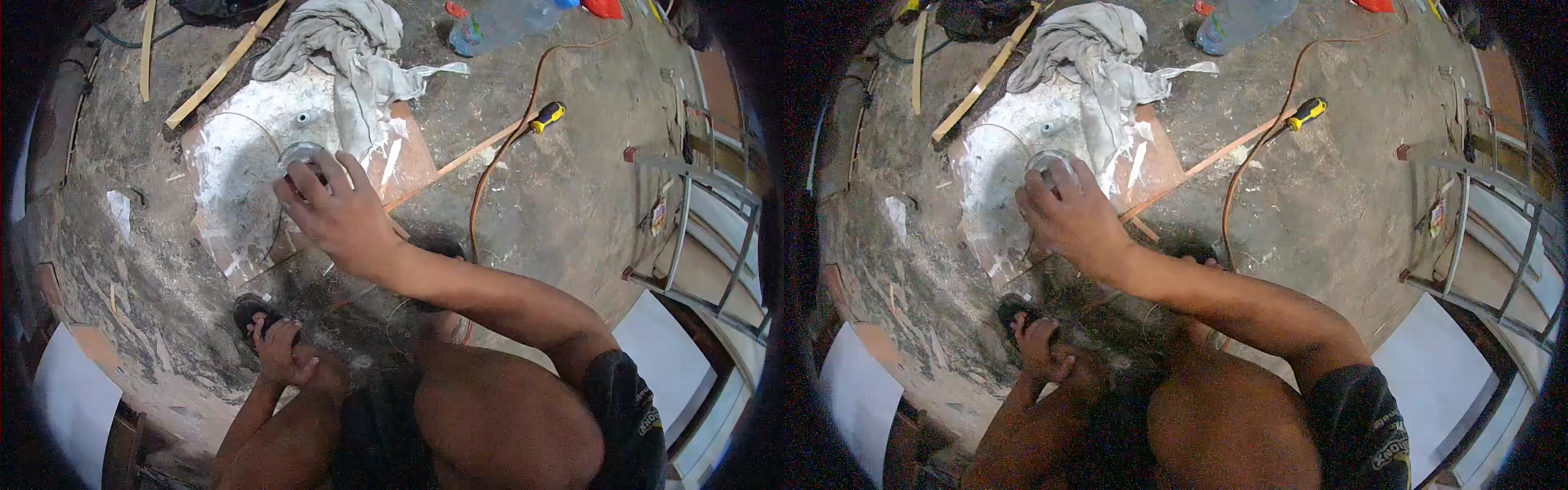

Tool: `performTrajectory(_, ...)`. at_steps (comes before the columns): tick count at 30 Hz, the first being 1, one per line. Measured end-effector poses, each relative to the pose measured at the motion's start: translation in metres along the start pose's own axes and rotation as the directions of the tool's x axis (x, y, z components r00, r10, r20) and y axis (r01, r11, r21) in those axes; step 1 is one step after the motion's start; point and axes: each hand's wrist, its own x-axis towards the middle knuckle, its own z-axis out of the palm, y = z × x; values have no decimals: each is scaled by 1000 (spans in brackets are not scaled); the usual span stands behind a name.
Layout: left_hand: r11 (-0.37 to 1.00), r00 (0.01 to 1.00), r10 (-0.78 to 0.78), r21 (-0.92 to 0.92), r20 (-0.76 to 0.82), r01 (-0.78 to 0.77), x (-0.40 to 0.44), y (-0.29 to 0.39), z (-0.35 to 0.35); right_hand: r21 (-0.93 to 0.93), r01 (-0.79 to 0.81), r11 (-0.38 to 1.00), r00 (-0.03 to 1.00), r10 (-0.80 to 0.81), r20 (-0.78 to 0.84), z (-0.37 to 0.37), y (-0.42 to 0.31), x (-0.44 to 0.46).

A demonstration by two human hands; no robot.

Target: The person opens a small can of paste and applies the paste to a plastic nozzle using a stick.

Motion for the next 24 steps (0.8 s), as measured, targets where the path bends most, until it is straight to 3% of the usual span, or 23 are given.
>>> performTrajectory(7, 1000, 1000, 23, 11, 18, -23, -1, -1, -1, 289, -28, 957, 981, 82, -177, 17, 10, -2)
performTrajectory(12, 996, 998, -44, -70, 48, 47, -1, 2, -5, 386, -60, 920, 962, 157, -225, -1, 12, -13)
performTrajectory(16, 998, 997, -45, -33, 70, 47, -1, 2, -7, 416, -152, 897, 919, 283, -274, -11, 19, -37)
performTrajectory(19, 1000, 999, -21, -11, 24, 21, -4, 0, -2, 447, -262, 855, 913, 370, -173, 0, 30, -65)
performTrajectory(24, 999, 999, -30, -28, 35, 31, -3, 0, -1, 472, -218, 854, 957, 281, -67, 20, 28, -85)
